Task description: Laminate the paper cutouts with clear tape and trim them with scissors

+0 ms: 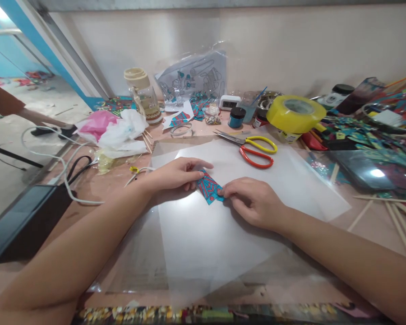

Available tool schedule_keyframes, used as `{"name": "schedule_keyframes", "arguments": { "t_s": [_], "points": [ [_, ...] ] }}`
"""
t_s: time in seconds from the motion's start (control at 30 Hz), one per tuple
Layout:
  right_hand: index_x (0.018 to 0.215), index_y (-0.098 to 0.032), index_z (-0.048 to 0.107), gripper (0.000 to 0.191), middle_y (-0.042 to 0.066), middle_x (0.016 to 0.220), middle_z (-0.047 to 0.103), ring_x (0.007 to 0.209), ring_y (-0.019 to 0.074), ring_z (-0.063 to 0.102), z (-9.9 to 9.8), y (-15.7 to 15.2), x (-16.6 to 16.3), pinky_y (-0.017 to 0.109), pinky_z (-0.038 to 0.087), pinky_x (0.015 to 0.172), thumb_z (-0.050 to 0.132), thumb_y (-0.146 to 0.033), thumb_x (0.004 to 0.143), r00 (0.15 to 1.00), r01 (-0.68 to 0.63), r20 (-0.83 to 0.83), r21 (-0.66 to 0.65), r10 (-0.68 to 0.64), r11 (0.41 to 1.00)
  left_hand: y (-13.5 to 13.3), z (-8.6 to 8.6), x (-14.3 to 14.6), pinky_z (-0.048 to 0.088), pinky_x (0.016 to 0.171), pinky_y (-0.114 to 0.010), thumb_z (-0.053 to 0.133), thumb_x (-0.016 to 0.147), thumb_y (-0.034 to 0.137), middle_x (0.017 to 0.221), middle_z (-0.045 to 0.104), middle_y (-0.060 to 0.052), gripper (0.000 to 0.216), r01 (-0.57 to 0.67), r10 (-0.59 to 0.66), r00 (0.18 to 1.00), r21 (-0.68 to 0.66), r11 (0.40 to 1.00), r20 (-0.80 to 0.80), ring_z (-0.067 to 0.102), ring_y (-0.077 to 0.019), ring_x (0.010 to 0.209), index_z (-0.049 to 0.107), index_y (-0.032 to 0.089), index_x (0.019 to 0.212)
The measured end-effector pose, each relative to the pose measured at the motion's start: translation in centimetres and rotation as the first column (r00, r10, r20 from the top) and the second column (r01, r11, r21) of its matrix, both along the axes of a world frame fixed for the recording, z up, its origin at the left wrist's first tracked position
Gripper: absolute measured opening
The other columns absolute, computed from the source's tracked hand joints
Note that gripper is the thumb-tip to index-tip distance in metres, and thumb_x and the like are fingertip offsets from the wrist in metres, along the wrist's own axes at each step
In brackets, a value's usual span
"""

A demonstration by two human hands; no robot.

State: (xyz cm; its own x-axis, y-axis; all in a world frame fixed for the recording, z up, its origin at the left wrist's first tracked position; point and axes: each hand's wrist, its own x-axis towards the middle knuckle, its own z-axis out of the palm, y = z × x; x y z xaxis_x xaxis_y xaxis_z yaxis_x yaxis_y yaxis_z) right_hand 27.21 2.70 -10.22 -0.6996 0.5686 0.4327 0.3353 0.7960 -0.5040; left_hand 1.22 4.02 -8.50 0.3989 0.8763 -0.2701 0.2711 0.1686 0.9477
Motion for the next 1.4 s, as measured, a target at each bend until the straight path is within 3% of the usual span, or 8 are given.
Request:
{"name": "schedule_keyframes", "arguments": {
  "t_s": [0.3, 0.57, 0.67, 0.8, 0.97, 1.07, 1.2, 1.4],
  "points": [
    [0.097, -0.022, 0.068, 0.024, 0.006, 0.097, 0.081, 0.088, 0.0232, 0.075, -0.4, 0.0, 0.0, 0.037, 0.058, 0.083, 0.053, -0.007, 0.086, 0.999, 0.031, -0.02, 0.017, -0.03, 0.999, 0.0, -0.1, 0.3, 0.042, 0.048, -0.019, 0.065, 0.092, 0.022, 0.051, 0.058, 0.004, 0.039, -0.044, 0.053, 0.993, -0.085, 0.995, 0.106, 0.051, -0.0078, 0.044, 0.066, 0.01, 0.129],
    [0.096, -0.019, 0.069, 0.023, 0.008, 0.098, 0.081, 0.088, 0.0244, 0.075, -0.3, 0.0, 0.0, 0.037, 0.056, 0.082, 0.052, -0.007, 0.086, 1.0, 0.026, -0.003, 0.003, -0.026, 1.0, -0.4, -0.3, 0.3, 0.042, 0.046, -0.019, 0.063, 0.097, 0.044, 0.066, 0.066, -0.003, 0.043, -0.135, 0.165, 0.971, -0.172, 0.976, 0.174, 0.056, -0.0094, 0.049, 0.067, 0.015, 0.129],
    [0.095, -0.02, 0.069, 0.023, 0.008, 0.097, 0.081, 0.087, 0.0242, 0.074, -0.3, 0.1, 0.0, 0.037, 0.056, 0.081, 0.052, -0.007, 0.086, 1.0, 0.027, -0.008, -0.006, -0.027, 1.0, -0.1, -0.4, 0.0, 0.048, 0.054, -0.022, 0.07, 0.093, 0.045, 0.072, 0.067, -0.003, 0.048, -0.067, 0.078, 0.988, -0.085, 0.994, 0.13, 0.054, -0.0082, 0.052, 0.067, 0.014, 0.129],
    [0.095, -0.019, 0.07, 0.023, 0.009, 0.096, 0.08, 0.085, 0.0247, 0.073, -0.5, 0.2, -0.1, 0.038, 0.056, 0.081, 0.052, -0.008, 0.086, 1.0, 0.027, -0.011, -0.027, -0.027, 0.999, 0.4, -0.3, -0.3, 0.044, 0.052, -0.021, 0.07, 0.092, 0.039, 0.074, 0.067, -0.002, 0.046, 0.144, -0.137, 0.984, 0.055, 0.988, -0.114, 0.052, -0.0092, 0.056, 0.068, 0.015, 0.131],
    [0.092, -0.018, 0.071, 0.022, 0.01, 0.095, 0.08, 0.087, 0.0252, 0.074, -0.1, -0.1, -0.1, 0.038, 0.057, 0.081, 0.051, -0.009, 0.087, 1.0, 0.024, 0.002, -0.017, -0.024, 1.0, 0.2, -0.1, 0.0, 0.038, 0.048, -0.02, 0.056, 0.097, 0.041, 0.064, 0.055, 0.003, 0.045, 0.161, -0.144, 0.97, 0.077, 0.984, -0.197, 0.047, -0.0096, 0.052, 0.066, 0.013, 0.131],
    [0.1, -0.018, 0.072, 0.022, 0.009, 0.104, 0.081, 0.094, 0.0249, 0.076, 1.7, -0.3, 0.1, 0.037, 0.059, 0.085, 0.052, -0.013, 0.092, 0.998, 0.011, 0.059, -0.046, -0.008, 0.999, 0.3, 0.4, -0.3, 0.037, 0.046, -0.021, 0.053, 0.097, 0.044, 0.06, 0.054, 0.003, 0.045, 0.166, -0.145, 0.965, 0.078, 0.983, -0.22, 0.046, -0.0104, 0.049, 0.066, 0.013, 0.127],
    [0.115, -0.022, 0.07, 0.024, 0.006, 0.117, 0.079, 0.105, 0.024, 0.075, 6.2, -0.5, 1.8, 0.037, 0.058, 0.092, 0.054, -0.025, 0.097, 0.983, 0.072, 0.181, -0.245, -0.028, 0.967, 0.6, 2.0, -1.4, 0.037, 0.045, -0.022, 0.052, 0.096, 0.049, 0.062, 0.057, 0.004, 0.045, 0.264, -0.223, 0.899, 0.058, 0.963, -0.378, 0.049, -0.0123, 0.048, 0.064, 0.018, 0.125],
    [0.107, -0.036, 0.076, 0.02, 0.0, 0.108, 0.081, 0.099, 0.025, 0.076, 12.7, -1.7, 7.1, 0.033, 0.062, 0.08, 0.059, -0.043, 0.099, 0.968, 0.223, 0.16, -0.205, -0.192, 0.953, 1.0, 2.2, -1.9, 0.042, 0.061, -0.027, 0.055, 0.091, 0.047, 0.074, 0.066, 0.0, 0.048, 0.281, 0.011, 0.733, 0.318, 0.905, -0.68, 0.063, -0.0202, 0.068, 0.061, 0.018, 0.128]
  ]
}}
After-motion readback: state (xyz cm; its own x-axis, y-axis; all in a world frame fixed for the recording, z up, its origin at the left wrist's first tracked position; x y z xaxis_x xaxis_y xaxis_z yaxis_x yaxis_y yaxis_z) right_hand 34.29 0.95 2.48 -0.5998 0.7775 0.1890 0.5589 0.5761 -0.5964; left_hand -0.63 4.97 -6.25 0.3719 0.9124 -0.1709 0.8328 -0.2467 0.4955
